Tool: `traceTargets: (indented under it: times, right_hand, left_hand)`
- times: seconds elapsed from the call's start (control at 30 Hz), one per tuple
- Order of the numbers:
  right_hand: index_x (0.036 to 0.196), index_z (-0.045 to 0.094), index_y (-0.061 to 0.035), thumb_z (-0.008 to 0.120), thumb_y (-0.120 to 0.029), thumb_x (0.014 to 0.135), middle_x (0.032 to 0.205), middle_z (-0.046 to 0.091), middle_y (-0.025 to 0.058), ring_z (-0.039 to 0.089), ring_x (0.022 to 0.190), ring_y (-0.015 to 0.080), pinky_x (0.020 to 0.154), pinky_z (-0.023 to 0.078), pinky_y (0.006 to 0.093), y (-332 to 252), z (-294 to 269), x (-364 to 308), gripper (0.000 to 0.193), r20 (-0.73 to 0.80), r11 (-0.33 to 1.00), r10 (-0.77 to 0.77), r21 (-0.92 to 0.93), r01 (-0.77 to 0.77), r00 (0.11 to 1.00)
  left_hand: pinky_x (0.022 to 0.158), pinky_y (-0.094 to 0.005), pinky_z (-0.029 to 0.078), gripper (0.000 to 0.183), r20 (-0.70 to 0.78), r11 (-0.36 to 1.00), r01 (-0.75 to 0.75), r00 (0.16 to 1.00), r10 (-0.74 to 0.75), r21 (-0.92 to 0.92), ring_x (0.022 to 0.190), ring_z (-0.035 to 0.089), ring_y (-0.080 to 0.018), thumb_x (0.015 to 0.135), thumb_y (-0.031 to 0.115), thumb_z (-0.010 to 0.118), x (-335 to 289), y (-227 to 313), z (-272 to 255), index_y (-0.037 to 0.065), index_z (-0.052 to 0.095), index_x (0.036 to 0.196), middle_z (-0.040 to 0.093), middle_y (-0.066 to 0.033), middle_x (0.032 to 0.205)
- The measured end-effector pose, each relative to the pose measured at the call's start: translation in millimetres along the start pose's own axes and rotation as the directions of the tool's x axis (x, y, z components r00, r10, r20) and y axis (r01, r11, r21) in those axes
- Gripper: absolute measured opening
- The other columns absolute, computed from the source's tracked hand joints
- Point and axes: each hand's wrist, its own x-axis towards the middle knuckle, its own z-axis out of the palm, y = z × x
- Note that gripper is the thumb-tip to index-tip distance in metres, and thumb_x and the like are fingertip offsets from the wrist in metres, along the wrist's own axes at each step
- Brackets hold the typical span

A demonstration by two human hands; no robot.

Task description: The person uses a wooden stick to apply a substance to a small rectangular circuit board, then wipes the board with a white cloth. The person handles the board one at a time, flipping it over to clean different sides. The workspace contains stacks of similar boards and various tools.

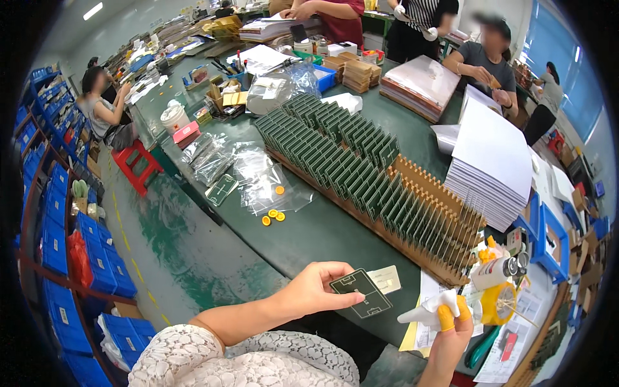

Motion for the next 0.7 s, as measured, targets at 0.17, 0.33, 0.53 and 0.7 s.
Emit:
traceTargets:
  times: [0.17, 0.33, 0.53, 0.7]
  right_hand:
    - [0.127, 0.06, 0.0007, 0.068, 0.001, 0.089, 0.118, 0.063, 0.0076, 0.06, 0.108, 0.0174, 0.098, 0.046, 0.0327, -1.0, 3.6, -1.1, 0.039, 0.013, 1.0, -0.024, 0.0, 0.024, 1.0]
    - [0.124, 0.061, 0.0006, 0.069, 0.0, 0.089, 0.115, 0.064, 0.0071, 0.061, 0.106, 0.0168, 0.097, 0.047, 0.0322, -10.2, 13.3, -3.4, 0.036, 0.022, 1.0, -0.016, -0.004, 0.016, 1.0]
    - [0.126, 0.058, 0.0006, 0.066, -0.005, 0.092, 0.115, 0.063, 0.0076, 0.061, 0.105, 0.0161, 0.094, 0.048, 0.0325, -13.3, 16.4, -6.4, 0.036, 0.065, 0.997, -0.025, -0.077, 0.03, 0.998]
    - [0.125, 0.058, 0.0019, 0.064, -0.004, 0.091, 0.114, 0.064, 0.0089, 0.063, 0.104, 0.0181, 0.092, 0.052, 0.0352, -12.1, 11.2, -1.2, 0.034, 0.099, 0.991, -0.053, -0.116, 0.065, 0.994]
  left_hand:
    - [0.067, -0.0174, 0.05, 0.02, 0.009, 1.0, -0.009, 1.0, 0.01, -0.014, 0.083, 0.062, -0.0028, 0.086, 0.009, 0.076, -2.4, -1.0, -2.3, 0.001, 0.066, 0.102, 0.069, -0.0009, 0.096]
    - [0.07, -0.0182, 0.05, 0.02, 0.024, 1.0, -0.019, 1.0, 0.019, -0.018, 0.085, 0.062, -0.0029, 0.087, 0.009, 0.075, -3.2, -1.3, -4.1, 0.001, 0.066, 0.102, 0.069, -0.0008, 0.097]
    - [0.069, -0.0206, 0.05, 0.018, 0.027, 0.997, -0.071, 0.997, 0.071, -0.017, 0.082, 0.061, -0.0038, 0.087, 0.01, 0.073, -4.0, -7.6, -5.5, 0.001, 0.065, 0.1, 0.067, -0.0002, 0.092]
    - [0.07, -0.0219, 0.051, 0.017, 0.039, 0.995, -0.089, 0.995, 0.091, -0.042, 0.083, 0.061, -0.0043, 0.087, 0.011, 0.072, -8.4, -3.8, -10.3, 0.001, 0.064, 0.099, 0.067, -0.0005, 0.092]
